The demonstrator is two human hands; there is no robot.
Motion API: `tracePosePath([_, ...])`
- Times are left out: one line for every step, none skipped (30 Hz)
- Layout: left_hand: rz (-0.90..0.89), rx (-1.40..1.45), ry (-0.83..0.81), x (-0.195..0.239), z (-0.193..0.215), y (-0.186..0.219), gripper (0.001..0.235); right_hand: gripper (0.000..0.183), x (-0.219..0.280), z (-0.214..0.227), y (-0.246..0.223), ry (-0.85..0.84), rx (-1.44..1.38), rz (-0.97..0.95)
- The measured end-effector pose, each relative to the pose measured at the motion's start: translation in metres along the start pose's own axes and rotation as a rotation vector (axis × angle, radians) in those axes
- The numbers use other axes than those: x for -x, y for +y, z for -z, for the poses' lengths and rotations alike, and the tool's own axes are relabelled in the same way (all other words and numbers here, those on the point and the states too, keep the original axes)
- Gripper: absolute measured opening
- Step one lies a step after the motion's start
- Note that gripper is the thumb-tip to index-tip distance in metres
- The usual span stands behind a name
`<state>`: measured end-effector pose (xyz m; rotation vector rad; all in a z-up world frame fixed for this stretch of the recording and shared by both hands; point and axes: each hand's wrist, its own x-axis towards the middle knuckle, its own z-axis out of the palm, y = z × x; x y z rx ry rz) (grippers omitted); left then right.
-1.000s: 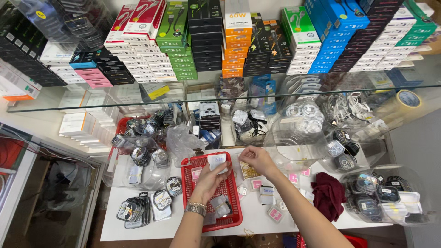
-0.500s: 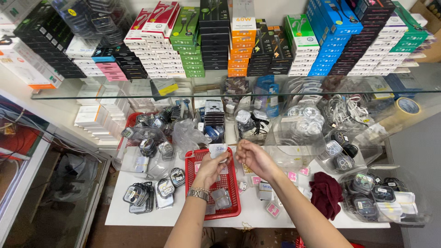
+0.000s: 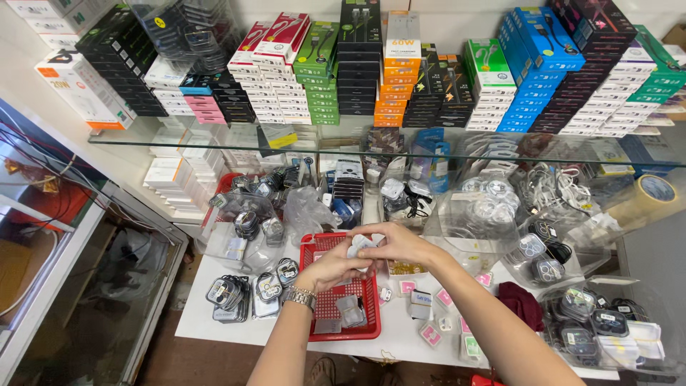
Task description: The person repeatedly picks up small packaged electronic accessories from a red basket, opens the plastic wrappers, removes the items, and places them on the counter. The person continues this process for multiple items throughout the clip.
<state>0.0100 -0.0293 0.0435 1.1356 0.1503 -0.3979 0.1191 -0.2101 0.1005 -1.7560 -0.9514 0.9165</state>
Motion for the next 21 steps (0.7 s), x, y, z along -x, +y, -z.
tracePosePath([0.024,-0.02,-0.003,0.0,-0.002,0.003,0.065,0.046,-0.001,-0.001,-0.002,-0.026,0.016,-0.089])
tracePosePath([0.027,-0.05,-0.024,0.002,-0.002,0.005,0.066,0.042,-0.001,-0.002,-0.002,-0.037,-0.031,-0.059])
tracePosePath([0.03,-0.081,-0.044,0.003,-0.001,0.007,0.067,0.039,-0.001,-0.004,-0.001,-0.049,-0.079,-0.029])
tracePosePath([0.032,-0.112,-0.064,0.003,0.001,0.009,0.068,0.035,-0.003,-0.005,0.0,-0.062,-0.126,0.002])
tracePosePath([0.023,-0.097,-0.025,0.004,0.003,0.01,0.064,0.032,-0.004,-0.005,0.001,-0.06,-0.148,-0.003])
tracePosePath([0.016,-0.08,0.012,0.004,0.005,0.009,0.06,0.03,-0.004,-0.005,0.004,-0.057,-0.17,-0.009])
tracePosePath([0.009,-0.064,0.049,0.003,0.006,0.008,0.056,0.028,-0.003,-0.005,0.008,-0.053,-0.193,-0.016])
tracePosePath([-0.026,-0.097,0.06,0.002,0.008,0.006,0.049,0.028,-0.003,-0.004,0.01,-0.047,-0.2,-0.013])
tracePosePath([-0.061,-0.13,0.072,0.002,0.009,0.002,0.043,0.028,-0.003,-0.003,0.013,-0.041,-0.208,-0.01])
tracePosePath([-0.095,-0.163,0.082,0.002,0.01,-0.002,0.037,0.028,-0.003,-0.002,0.014,-0.034,-0.217,-0.008])
tracePosePath([-0.104,-0.162,0.128,0.0,0.01,-0.006,0.035,0.029,-0.004,-0.002,0.016,-0.023,-0.21,-0.015])
tracePosePath([-0.112,-0.161,0.173,-0.003,0.008,-0.011,0.033,0.03,-0.004,-0.002,0.017,-0.011,-0.203,-0.022])
tracePosePath([-0.121,-0.16,0.217,-0.006,0.008,-0.015,0.032,0.032,-0.004,-0.002,0.018,0.002,-0.195,-0.03])
tracePosePath([-0.153,-0.14,0.247,-0.008,0.008,-0.018,0.031,0.039,-0.004,-0.003,0.019,0.071,-0.2,-0.049])
tracePosePath([-0.185,-0.12,0.277,-0.01,0.008,-0.02,0.031,0.048,-0.002,-0.005,0.02,0.14,-0.205,-0.069])
tracePosePath([-0.22,-0.099,0.309,-0.011,0.009,-0.021,0.031,0.057,-0.001,-0.006,0.022,0.208,-0.207,-0.086])
tracePosePath([-0.233,-0.031,0.328,-0.012,0.012,-0.021,0.032,0.049,0.0,-0.009,0.024,0.272,-0.183,-0.049])
tracePosePath([-0.249,0.039,0.349,-0.012,0.015,-0.021,0.032,0.04,0.004,-0.014,0.029,0.333,-0.157,-0.011])
tracePosePath([-0.264,0.109,0.37,-0.013,0.017,-0.021,0.032,0.033,0.008,-0.018,0.034,0.395,-0.132,0.028])
tracePosePath([-0.273,0.158,0.382,-0.013,0.02,-0.021,0.031,0.024,0.013,-0.024,0.041,0.412,-0.03,0.035])
tracePosePath([-0.281,0.207,0.394,-0.014,0.022,-0.021,0.03,0.018,0.018,-0.029,0.049,0.43,0.072,0.042])
